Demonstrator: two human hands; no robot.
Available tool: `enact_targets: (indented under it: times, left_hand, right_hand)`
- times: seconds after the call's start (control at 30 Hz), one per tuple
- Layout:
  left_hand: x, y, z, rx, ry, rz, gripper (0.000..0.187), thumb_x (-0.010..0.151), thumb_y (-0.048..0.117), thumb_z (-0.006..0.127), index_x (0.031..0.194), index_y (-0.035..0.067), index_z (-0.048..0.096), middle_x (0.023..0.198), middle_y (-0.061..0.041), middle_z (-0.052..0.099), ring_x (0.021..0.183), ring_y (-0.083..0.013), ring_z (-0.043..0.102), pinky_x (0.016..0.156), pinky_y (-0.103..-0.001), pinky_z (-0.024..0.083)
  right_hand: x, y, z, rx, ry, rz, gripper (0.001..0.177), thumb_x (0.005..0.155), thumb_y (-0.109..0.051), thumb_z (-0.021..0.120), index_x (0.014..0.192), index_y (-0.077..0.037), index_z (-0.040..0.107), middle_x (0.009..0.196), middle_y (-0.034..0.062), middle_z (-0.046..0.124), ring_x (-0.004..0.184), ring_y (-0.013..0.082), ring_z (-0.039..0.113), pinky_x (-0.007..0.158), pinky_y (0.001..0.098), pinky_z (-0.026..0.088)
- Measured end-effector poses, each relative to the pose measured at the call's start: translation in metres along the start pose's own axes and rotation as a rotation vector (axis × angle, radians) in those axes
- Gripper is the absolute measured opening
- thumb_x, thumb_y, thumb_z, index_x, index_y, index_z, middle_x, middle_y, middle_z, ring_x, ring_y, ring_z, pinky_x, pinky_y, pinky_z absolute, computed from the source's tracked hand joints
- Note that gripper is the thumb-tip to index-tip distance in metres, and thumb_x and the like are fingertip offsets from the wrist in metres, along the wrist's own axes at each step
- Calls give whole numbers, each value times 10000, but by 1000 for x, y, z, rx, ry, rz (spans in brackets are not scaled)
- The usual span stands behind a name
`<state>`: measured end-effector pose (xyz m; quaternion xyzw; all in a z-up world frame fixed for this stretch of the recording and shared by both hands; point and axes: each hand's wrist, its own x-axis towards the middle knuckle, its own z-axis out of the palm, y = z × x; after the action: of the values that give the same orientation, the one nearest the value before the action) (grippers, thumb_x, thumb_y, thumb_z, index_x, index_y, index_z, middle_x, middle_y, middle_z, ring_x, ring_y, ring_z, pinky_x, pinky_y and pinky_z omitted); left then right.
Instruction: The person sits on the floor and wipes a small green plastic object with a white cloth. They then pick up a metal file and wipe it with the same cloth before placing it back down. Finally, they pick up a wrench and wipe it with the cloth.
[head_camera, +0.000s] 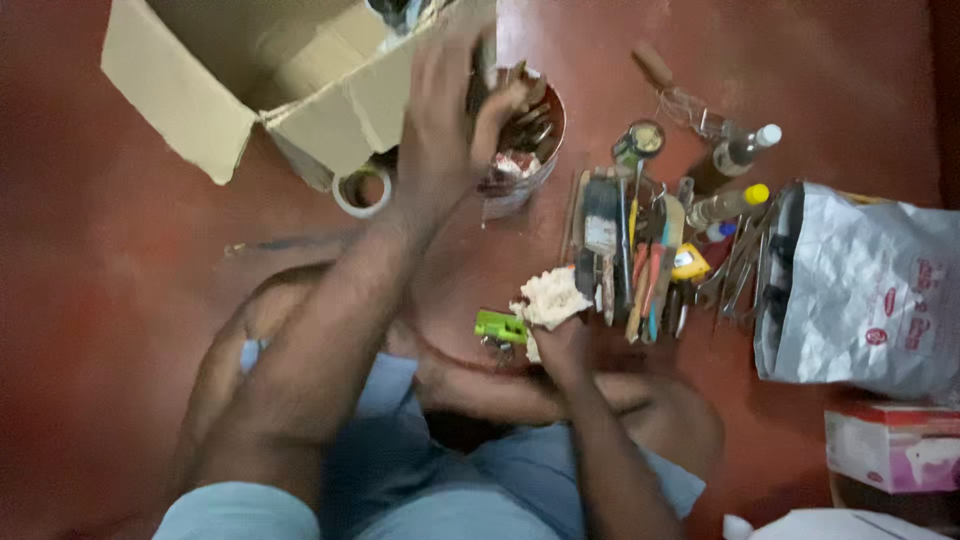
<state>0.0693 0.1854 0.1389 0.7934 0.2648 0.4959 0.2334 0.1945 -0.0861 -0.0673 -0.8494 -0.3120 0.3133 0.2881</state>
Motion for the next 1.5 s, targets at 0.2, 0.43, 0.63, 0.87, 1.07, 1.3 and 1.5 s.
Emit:
enact_targets:
  times: [0.2, 0.43, 0.63, 0.87, 1.07, 1.3, 1.5]
  left_hand:
    - [34, 31, -26, -278, 67, 18, 492, 1059, 88, 729, 1474, 68, 466, 1433, -158, 543, 1369, -294, 589, 1159, -389, 536]
    - [-38, 6, -47, -838, 77, -280, 453, 1117, 133, 586, 1529, 37, 423, 1493, -163, 557, 1373, -275, 599, 1156, -442, 515]
    - [-119, -13, -14, -1293, 156, -594, 472, 1141, 307, 478, 1514, 19, 465, 1375, -195, 603, 1177, -275, 630, 993, -437, 543]
    - [-152, 12, 51, -1423, 51, -801, 459, 1112, 349, 411, 1418, 18, 495, 1332, -162, 647, 1302, -259, 620, 1127, -412, 533]
    - [-164, 39, 64, -1463, -30, -643, 632, 951, 131, 693, 1515, 18, 433, 1396, -124, 577, 1291, -253, 581, 1125, -432, 491]
    - [-166, 39, 59, -1654, 18, -773, 504, 1121, 252, 423, 1545, -20, 420, 1521, -139, 532, 1375, -238, 537, 1199, -395, 419]
    - [-162, 47, 55, -1343, -52, -684, 505, 1129, 243, 430, 1578, 16, 379, 1597, -115, 465, 1466, -213, 440, 1255, -365, 322]
  right_hand:
    - [10, -7, -1, 275, 56, -205, 460, 791, -116, 778, 1234, -29, 694, 1215, 114, 739, 1130, 267, 687, 949, 401, 527]
    - [-11, -14, -26, 1494, -325, -154, 590, 1098, -485, 455, 1465, -24, 486, 1269, 172, 659, 1100, 311, 666, 942, 477, 553]
    - [-14, -28, -62, 1365, -183, -98, 494, 1021, -365, 482, 1432, -91, 494, 1350, 93, 644, 1212, 238, 658, 1042, 429, 537]
    - [-16, -43, -37, 730, 60, -239, 439, 967, -117, 625, 1391, -27, 560, 1312, 138, 643, 1144, 225, 624, 1001, 363, 483]
    - [-36, -107, -22, 64, 14, -540, 478, 879, -128, 687, 1336, -5, 625, 1327, 197, 631, 1166, 295, 633, 1033, 375, 464]
    - [-27, -140, -19, 269, 269, -677, 363, 1003, -108, 605, 1338, 32, 606, 1394, 218, 611, 1292, 331, 586, 1108, 403, 418]
    - [1, -126, -18, 263, 319, -504, 296, 984, -217, 682, 1180, 4, 691, 1107, 130, 755, 1034, 267, 742, 921, 358, 559]
